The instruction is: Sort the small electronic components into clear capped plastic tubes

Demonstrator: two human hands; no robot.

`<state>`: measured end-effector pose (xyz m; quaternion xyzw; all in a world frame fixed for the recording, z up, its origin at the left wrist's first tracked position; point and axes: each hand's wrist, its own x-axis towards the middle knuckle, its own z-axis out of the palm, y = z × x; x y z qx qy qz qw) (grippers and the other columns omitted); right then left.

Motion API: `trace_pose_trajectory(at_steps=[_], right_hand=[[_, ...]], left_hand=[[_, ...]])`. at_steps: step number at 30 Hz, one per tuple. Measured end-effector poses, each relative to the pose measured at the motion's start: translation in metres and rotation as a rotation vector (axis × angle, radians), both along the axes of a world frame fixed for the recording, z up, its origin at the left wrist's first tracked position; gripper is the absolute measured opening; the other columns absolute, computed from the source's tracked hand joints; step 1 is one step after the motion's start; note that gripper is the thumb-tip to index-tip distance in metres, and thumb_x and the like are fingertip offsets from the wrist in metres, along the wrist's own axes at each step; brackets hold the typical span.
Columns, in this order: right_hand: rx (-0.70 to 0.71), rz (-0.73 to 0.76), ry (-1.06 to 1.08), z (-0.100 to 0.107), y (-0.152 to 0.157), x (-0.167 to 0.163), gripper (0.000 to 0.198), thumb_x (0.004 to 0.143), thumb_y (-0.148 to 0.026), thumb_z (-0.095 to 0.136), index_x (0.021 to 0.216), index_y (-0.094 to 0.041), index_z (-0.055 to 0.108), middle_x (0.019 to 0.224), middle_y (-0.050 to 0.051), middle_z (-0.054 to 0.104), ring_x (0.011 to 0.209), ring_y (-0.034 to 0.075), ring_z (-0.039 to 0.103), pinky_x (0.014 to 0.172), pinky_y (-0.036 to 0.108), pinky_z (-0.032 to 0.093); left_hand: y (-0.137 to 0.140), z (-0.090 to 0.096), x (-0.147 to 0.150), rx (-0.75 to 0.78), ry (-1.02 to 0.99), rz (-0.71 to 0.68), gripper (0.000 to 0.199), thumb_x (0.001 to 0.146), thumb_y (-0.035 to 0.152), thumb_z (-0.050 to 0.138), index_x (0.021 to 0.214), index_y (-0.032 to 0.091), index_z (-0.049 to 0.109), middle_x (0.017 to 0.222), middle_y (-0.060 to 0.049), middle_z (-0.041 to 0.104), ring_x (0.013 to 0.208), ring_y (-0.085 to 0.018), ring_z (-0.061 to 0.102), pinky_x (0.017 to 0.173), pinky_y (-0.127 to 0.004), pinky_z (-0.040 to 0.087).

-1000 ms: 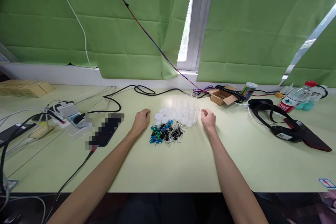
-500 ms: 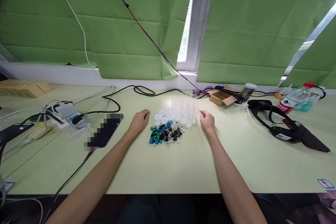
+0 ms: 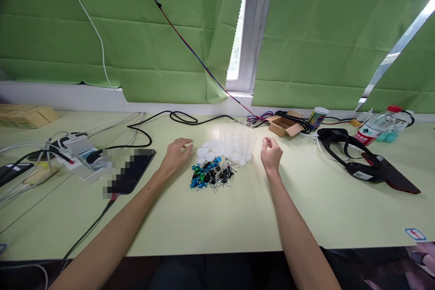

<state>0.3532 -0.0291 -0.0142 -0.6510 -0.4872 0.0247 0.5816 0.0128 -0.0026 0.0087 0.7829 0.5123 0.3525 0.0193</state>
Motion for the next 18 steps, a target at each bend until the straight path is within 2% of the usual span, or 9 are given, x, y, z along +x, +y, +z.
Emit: trace_pose_trajectory(at_steps=[3,5,8,10,12,14,15,18], right_hand=[[0.093,-0.045,-0.024,0.018,-0.011,-0.008,0.028,0.093,-0.032,0.045,0.106,-0.014,0.063,0.098,0.013,0.072,0.092,0.022,0.069,0.09,0.035,0.052],[0.245,-0.127,-0.094,0.031,-0.019,-0.017,0.026,0.095,-0.031,0.044,0.107,-0.015,0.061,0.095,0.011,0.07,0.088,0.022,0.068,0.083,0.034,0.054],[0.47,-0.278,-0.178,0.045,-0.031,-0.036,0.02,0.096,-0.029,0.047,0.104,-0.016,0.06,0.093,0.011,0.067,0.082,0.021,0.064,0.076,0.034,0.053],[0.587,-0.293,-0.239,0.047,-0.039,-0.053,0.015,0.096,-0.026,0.047,0.101,-0.017,0.059,0.084,0.008,0.065,0.075,0.021,0.062,0.071,0.034,0.052],[0.63,-0.153,-0.331,0.043,-0.045,-0.073,0.012,0.096,-0.022,0.046,0.098,-0.019,0.057,0.077,0.006,0.063,0.069,0.019,0.061,0.065,0.032,0.051],[0.58,0.09,-0.429,0.037,-0.049,-0.093,0.013,0.097,-0.021,0.045,0.098,-0.02,0.057,0.074,0.005,0.062,0.064,0.018,0.06,0.059,0.03,0.048],[0.537,0.216,-0.48,0.034,-0.05,-0.101,0.014,0.097,-0.02,0.043,0.096,-0.021,0.058,0.07,0.004,0.06,0.059,0.016,0.057,0.055,0.028,0.046],[0.253,0.538,-0.619,0.028,-0.05,-0.114,0.019,0.098,-0.021,0.042,0.093,-0.021,0.061,0.072,0.004,0.062,0.06,0.015,0.056,0.057,0.027,0.043]], left_hand=[[-0.011,0.009,0.01,0.013,-0.038,-0.077,0.032,0.095,0.031,0.044,0.11,0.015,0.067,0.1,-0.008,0.068,0.078,-0.018,0.063,0.076,-0.031,0.051],[-0.018,0.012,0.015,-0.009,-0.043,-0.151,0.033,0.095,0.032,0.044,0.115,0.016,0.065,0.095,-0.006,0.066,0.07,-0.015,0.059,0.07,-0.029,0.05],[-0.024,0.015,0.02,-0.059,-0.007,-0.181,0.034,0.094,0.03,0.044,0.121,0.018,0.062,0.094,-0.005,0.065,0.065,-0.014,0.056,0.069,-0.029,0.048],[-0.025,0.015,0.02,-0.077,0.016,-0.184,0.033,0.094,0.029,0.045,0.119,0.019,0.063,0.093,-0.005,0.065,0.067,-0.015,0.056,0.069,-0.03,0.047],[-0.026,0.016,0.02,-0.085,0.041,-0.188,0.03,0.093,0.029,0.046,0.114,0.018,0.066,0.094,-0.005,0.065,0.07,-0.016,0.057,0.069,-0.03,0.046],[-0.026,0.017,0.02,-0.09,0.067,-0.201,0.027,0.092,0.028,0.047,0.104,0.018,0.069,0.094,-0.006,0.065,0.074,-0.017,0.059,0.07,-0.03,0.045],[-0.026,0.018,0.02,-0.092,0.078,-0.211,0.026,0.092,0.028,0.048,0.1,0.018,0.07,0.093,-0.006,0.064,0.075,-0.017,0.059,0.07,-0.03,0.045],[-0.029,0.02,0.022,-0.099,0.106,-0.245,0.023,0.091,0.028,0.049,0.091,0.019,0.07,0.084,-0.004,0.063,0.074,-0.017,0.059,0.069,-0.03,0.044]])
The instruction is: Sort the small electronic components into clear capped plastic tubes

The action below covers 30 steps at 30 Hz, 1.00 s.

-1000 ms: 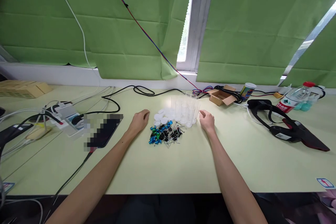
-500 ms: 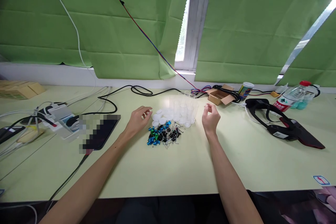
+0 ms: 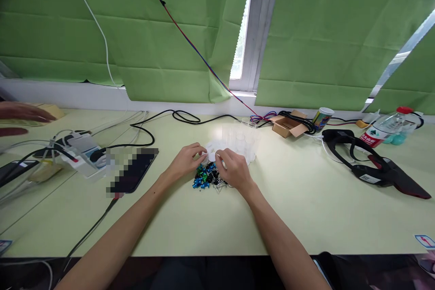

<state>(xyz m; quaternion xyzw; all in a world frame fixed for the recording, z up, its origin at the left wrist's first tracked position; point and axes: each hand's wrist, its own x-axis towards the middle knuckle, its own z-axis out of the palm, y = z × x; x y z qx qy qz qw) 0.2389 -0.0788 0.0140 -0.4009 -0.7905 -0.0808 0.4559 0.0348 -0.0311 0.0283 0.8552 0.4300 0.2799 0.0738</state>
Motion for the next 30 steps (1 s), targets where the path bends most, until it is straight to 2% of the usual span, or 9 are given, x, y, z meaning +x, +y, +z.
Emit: trace_pose_trajectory(at_steps=[5,10,17,30], right_hand=[[-0.242,0.042,-0.043,-0.004,0.006,0.003,0.021,0.098,-0.02,0.044,0.095,-0.02,0.065,0.08,0.005,0.065,0.069,0.017,0.06,0.064,0.027,0.044],[-0.38,0.032,-0.042,-0.007,0.009,0.008,0.015,0.096,-0.02,0.051,0.099,-0.021,0.066,0.086,0.005,0.067,0.067,0.017,0.06,0.065,0.027,0.044],[-0.433,0.051,-0.055,-0.01,0.011,0.01,0.014,0.094,-0.018,0.054,0.096,-0.022,0.067,0.083,0.004,0.067,0.069,0.017,0.059,0.066,0.028,0.045],[-0.458,0.068,-0.059,-0.011,0.014,0.014,0.018,0.09,-0.012,0.055,0.095,-0.022,0.069,0.085,0.004,0.068,0.07,0.017,0.059,0.066,0.028,0.045]], left_hand=[[-0.006,0.0,0.006,-0.023,0.057,-0.08,0.024,0.091,0.028,0.049,0.081,0.02,0.069,0.077,-0.003,0.061,0.07,-0.016,0.057,0.065,-0.029,0.042],[-0.013,-0.001,0.012,-0.035,0.109,-0.133,0.022,0.091,0.03,0.051,0.08,0.02,0.068,0.08,-0.004,0.061,0.075,-0.018,0.058,0.067,-0.029,0.042],[-0.02,-0.002,0.017,-0.035,0.149,-0.185,0.019,0.09,0.031,0.054,0.09,0.023,0.071,0.089,-0.005,0.061,0.081,-0.019,0.058,0.072,-0.031,0.044],[-0.014,-0.011,0.019,-0.068,0.176,-0.23,0.023,0.095,0.03,0.05,0.092,0.024,0.072,0.091,-0.004,0.06,0.084,-0.019,0.057,0.071,-0.029,0.044]])
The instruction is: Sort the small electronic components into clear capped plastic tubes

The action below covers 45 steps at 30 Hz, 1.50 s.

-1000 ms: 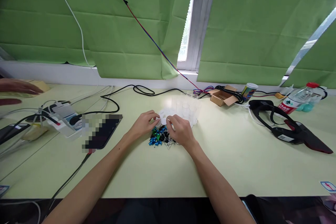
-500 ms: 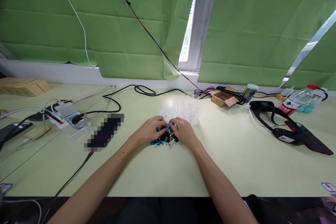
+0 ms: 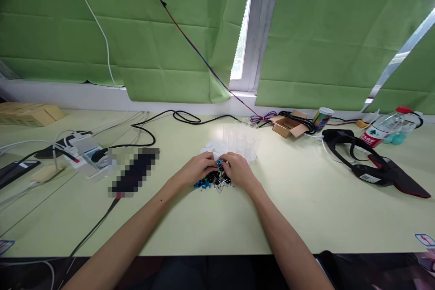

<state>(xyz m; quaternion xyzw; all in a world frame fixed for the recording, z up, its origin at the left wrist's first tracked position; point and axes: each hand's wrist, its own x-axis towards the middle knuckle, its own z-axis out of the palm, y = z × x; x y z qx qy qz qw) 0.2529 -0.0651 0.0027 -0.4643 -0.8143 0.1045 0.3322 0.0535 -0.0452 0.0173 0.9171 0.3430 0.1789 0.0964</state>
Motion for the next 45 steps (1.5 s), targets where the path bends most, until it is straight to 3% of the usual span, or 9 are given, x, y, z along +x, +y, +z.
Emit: trace_pose_trajectory(at_steps=[21,39,45], right_hand=[[0.001,0.031,0.012,0.002,-0.001,0.0,0.022,0.09,-0.009,0.053,0.096,-0.02,0.07,0.085,0.004,0.068,0.073,0.018,0.059,0.068,0.029,0.045],[-0.024,0.082,0.07,0.0,-0.001,0.0,0.021,0.088,-0.007,0.055,0.092,-0.02,0.071,0.081,0.004,0.067,0.072,0.017,0.059,0.069,0.028,0.045],[-0.047,0.097,0.065,-0.002,-0.001,0.001,0.026,0.089,-0.008,0.054,0.1,-0.023,0.072,0.086,0.004,0.067,0.076,0.018,0.059,0.069,0.029,0.046]], left_hand=[[-0.009,0.005,0.011,0.052,0.089,0.044,0.024,0.095,0.021,0.043,0.09,0.018,0.066,0.093,-0.006,0.062,0.083,-0.02,0.059,0.068,-0.03,0.044],[-0.015,0.009,0.013,0.04,-0.044,0.152,0.013,0.086,0.02,0.046,0.085,0.02,0.059,0.089,-0.003,0.06,0.081,-0.019,0.058,0.067,-0.031,0.043],[-0.014,0.007,0.012,0.024,-0.12,0.145,0.009,0.086,0.02,0.047,0.086,0.02,0.056,0.091,-0.002,0.058,0.082,-0.018,0.056,0.07,-0.031,0.045]])
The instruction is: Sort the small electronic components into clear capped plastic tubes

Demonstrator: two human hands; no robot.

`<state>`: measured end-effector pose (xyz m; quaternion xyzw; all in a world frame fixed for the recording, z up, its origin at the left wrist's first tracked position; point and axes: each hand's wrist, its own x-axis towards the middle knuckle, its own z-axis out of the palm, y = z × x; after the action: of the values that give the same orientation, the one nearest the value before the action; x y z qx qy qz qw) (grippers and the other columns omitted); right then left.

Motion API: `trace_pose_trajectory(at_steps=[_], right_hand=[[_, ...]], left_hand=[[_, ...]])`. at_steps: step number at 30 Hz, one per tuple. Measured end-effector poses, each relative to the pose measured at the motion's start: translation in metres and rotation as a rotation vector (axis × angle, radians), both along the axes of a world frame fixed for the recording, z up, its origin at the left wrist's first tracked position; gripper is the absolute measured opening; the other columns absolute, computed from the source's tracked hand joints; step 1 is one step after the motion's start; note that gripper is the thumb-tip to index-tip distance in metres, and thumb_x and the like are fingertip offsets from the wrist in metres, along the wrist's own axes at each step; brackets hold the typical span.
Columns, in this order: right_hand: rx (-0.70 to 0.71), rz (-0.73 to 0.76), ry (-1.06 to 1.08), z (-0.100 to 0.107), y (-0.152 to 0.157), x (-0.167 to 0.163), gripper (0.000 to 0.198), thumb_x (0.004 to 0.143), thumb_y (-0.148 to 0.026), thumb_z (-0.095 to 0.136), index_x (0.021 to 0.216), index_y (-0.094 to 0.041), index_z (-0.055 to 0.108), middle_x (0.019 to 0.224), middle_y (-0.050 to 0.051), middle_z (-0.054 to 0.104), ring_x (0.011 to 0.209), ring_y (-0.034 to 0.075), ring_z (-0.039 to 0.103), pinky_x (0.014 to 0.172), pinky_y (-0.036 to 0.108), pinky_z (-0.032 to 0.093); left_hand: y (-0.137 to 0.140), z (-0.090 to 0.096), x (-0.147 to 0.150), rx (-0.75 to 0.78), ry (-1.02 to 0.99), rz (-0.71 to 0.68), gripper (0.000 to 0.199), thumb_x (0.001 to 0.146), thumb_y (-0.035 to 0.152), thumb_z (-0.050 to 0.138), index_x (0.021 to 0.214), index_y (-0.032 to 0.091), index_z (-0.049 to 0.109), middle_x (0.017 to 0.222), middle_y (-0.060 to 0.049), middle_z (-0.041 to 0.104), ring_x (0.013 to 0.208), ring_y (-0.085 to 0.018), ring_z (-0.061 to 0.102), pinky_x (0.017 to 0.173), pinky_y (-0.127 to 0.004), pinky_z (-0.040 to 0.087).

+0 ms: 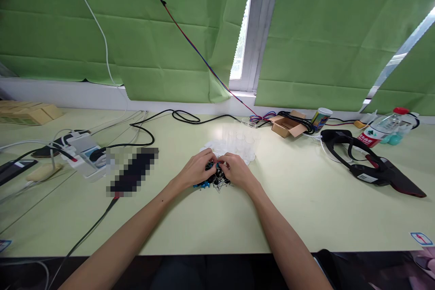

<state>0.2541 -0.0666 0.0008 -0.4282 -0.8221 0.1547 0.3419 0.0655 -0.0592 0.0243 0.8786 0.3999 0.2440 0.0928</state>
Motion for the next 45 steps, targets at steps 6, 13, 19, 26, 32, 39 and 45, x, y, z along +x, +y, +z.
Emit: trace_pose_trajectory(at_steps=[6,13,19,26,32,39,45], right_hand=[[0.015,-0.002,0.027,0.002,-0.0009,-0.0009,0.018,0.091,-0.015,0.057,0.1,-0.021,0.071,0.086,0.005,0.066,0.076,0.018,0.059,0.069,0.03,0.046],[0.049,-0.014,0.078,0.0067,-0.0023,-0.0041,0.021,0.098,-0.023,0.05,0.086,-0.02,0.067,0.077,0.004,0.063,0.073,0.018,0.057,0.064,0.029,0.043],[0.049,-0.018,0.097,0.0066,-0.0007,-0.0041,0.026,0.099,-0.028,0.049,0.079,-0.02,0.064,0.072,0.003,0.061,0.068,0.018,0.054,0.063,0.029,0.041],[0.025,-0.014,0.125,0.0035,0.0018,-0.0036,0.022,0.098,-0.022,0.051,0.08,-0.02,0.064,0.074,0.002,0.062,0.069,0.017,0.055,0.063,0.028,0.04],[0.034,-0.017,0.119,0.0035,0.0019,-0.0035,0.023,0.098,-0.024,0.05,0.079,-0.02,0.063,0.074,0.002,0.062,0.069,0.017,0.055,0.064,0.029,0.041],[0.032,-0.02,0.114,0.0043,0.0009,-0.0035,0.025,0.099,-0.025,0.048,0.079,-0.02,0.063,0.074,0.002,0.063,0.069,0.017,0.055,0.065,0.029,0.042],[0.033,-0.024,0.132,0.0035,0.0012,-0.0038,0.022,0.098,-0.023,0.05,0.079,-0.02,0.063,0.075,0.002,0.063,0.069,0.017,0.056,0.065,0.028,0.042]], left_hand=[[0.0024,0.0015,-0.0027,0.073,-0.041,-0.051,0.009,0.089,0.018,0.046,0.088,0.021,0.055,0.094,-0.004,0.058,0.092,-0.022,0.049,0.074,-0.034,0.046],[0.0017,0.0031,-0.003,0.1,-0.06,-0.132,0.014,0.094,0.016,0.04,0.093,0.02,0.054,0.095,-0.006,0.057,0.096,-0.023,0.045,0.083,-0.039,0.046],[0.0034,0.0004,-0.0032,0.119,-0.024,-0.159,0.016,0.095,0.012,0.038,0.097,0.02,0.052,0.102,-0.008,0.056,0.099,-0.025,0.045,0.085,-0.041,0.046],[0.0053,-0.0024,-0.0042,0.103,-0.038,-0.161,0.019,0.095,0.01,0.037,0.097,0.021,0.052,0.101,-0.008,0.056,0.096,-0.024,0.045,0.08,-0.04,0.046],[0.0046,-0.0006,-0.004,0.079,-0.021,-0.153,0.02,0.096,0.012,0.035,0.098,0.02,0.053,0.101,-0.008,0.055,0.096,-0.024,0.044,0.081,-0.04,0.045],[0.0045,-0.0004,-0.0048,0.065,-0.038,-0.141,0.02,0.097,0.015,0.036,0.098,0.021,0.055,0.101,-0.008,0.056,0.098,-0.024,0.045,0.082,-0.039,0.045],[0.0062,-0.0016,-0.0069,0.061,-0.018,-0.127,0.023,0.099,0.021,0.036,0.094,0.02,0.059,0.104,-0.008,0.056,0.101,-0.025,0.045,0.084,-0.039,0.046]])
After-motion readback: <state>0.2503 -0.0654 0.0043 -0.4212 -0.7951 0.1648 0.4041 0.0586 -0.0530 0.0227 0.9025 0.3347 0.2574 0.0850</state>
